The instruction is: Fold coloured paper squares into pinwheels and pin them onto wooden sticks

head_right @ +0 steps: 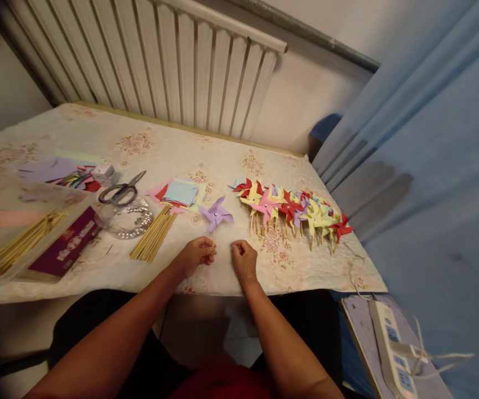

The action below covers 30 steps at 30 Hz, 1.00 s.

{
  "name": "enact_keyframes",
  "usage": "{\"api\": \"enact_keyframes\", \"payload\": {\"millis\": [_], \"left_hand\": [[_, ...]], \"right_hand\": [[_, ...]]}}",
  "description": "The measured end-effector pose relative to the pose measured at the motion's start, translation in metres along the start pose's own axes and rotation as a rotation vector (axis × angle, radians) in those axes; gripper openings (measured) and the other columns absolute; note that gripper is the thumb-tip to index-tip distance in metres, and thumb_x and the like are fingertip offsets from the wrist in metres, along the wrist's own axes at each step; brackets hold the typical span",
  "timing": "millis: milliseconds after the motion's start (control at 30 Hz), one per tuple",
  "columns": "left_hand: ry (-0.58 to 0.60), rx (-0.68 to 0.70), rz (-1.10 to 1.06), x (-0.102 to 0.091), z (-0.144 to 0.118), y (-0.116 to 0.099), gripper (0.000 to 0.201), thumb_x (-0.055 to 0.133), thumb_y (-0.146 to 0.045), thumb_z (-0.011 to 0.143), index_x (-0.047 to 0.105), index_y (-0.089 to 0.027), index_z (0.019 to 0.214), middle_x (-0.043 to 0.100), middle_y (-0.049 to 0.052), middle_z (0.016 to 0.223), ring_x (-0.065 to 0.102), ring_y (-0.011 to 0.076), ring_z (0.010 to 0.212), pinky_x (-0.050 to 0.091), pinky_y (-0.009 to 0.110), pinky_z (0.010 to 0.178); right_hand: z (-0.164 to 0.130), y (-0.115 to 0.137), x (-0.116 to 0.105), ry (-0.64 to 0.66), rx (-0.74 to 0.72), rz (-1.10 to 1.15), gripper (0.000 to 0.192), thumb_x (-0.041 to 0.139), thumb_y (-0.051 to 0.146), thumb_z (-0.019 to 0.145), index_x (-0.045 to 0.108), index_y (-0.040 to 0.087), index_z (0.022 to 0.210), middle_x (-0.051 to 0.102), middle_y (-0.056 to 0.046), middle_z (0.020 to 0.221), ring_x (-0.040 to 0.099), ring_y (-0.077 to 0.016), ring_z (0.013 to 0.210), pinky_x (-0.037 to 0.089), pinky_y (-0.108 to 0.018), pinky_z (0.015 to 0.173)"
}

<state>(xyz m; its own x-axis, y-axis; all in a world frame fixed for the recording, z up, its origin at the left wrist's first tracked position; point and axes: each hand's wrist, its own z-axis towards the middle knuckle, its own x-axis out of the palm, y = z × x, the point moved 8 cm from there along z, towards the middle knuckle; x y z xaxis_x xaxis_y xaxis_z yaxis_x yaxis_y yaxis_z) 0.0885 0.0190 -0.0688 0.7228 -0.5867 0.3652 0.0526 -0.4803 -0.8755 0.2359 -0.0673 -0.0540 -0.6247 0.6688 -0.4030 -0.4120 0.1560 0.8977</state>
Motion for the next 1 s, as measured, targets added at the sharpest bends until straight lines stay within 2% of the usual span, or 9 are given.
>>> {"api": "enact_keyframes", "payload": {"millis": [367,600,800,1000], "left_hand": [[0.024,0.002,-0.059,-0.007,0.009,0.0,0.019,0.067,-0.018,0.068,0.052,-0.015,0.079,0.061,0.0,0.069,0.057,0.0083,0.053,0.043,0.021,0.052],[-0.05,0.023,-0.008,-0.012,0.015,0.001,0.021,0.068,-0.016,0.068,0.051,-0.016,0.081,0.056,-0.005,0.058,0.055,0.0081,0.048,0.042,0.019,0.048],[-0.084,0.054,0.105,-0.013,0.017,0.003,0.019,0.063,-0.012,0.072,0.047,-0.018,0.081,0.054,-0.007,0.049,0.053,0.009,0.042,0.04,0.019,0.045],[-0.059,0.07,0.183,-0.011,0.017,-0.001,0.014,0.057,-0.009,0.074,0.047,-0.018,0.077,0.054,-0.006,0.048,0.051,0.0083,0.041,0.04,0.018,0.046]], "right_hand": [[0.006,0.015,0.021,0.064,-0.055,-0.056,0.022,0.054,0.035,0.081,0.064,0.018,0.071,0.057,0.001,0.062,0.049,-0.0149,0.06,0.04,-0.027,0.061],[0.006,0.032,0.047,0.264,-0.099,0.019,0.027,0.052,0.038,0.085,0.067,0.018,0.075,0.063,0.0,0.068,0.054,-0.0154,0.064,0.043,-0.027,0.066],[0.005,0.032,0.056,0.282,-0.058,0.103,0.026,0.053,0.037,0.084,0.063,0.019,0.068,0.058,0.002,0.062,0.052,-0.0146,0.062,0.042,-0.027,0.064],[0.009,0.023,0.061,0.341,0.03,0.194,0.023,0.057,0.038,0.082,0.06,0.02,0.067,0.057,0.003,0.059,0.05,-0.0131,0.057,0.039,-0.026,0.059]]}}
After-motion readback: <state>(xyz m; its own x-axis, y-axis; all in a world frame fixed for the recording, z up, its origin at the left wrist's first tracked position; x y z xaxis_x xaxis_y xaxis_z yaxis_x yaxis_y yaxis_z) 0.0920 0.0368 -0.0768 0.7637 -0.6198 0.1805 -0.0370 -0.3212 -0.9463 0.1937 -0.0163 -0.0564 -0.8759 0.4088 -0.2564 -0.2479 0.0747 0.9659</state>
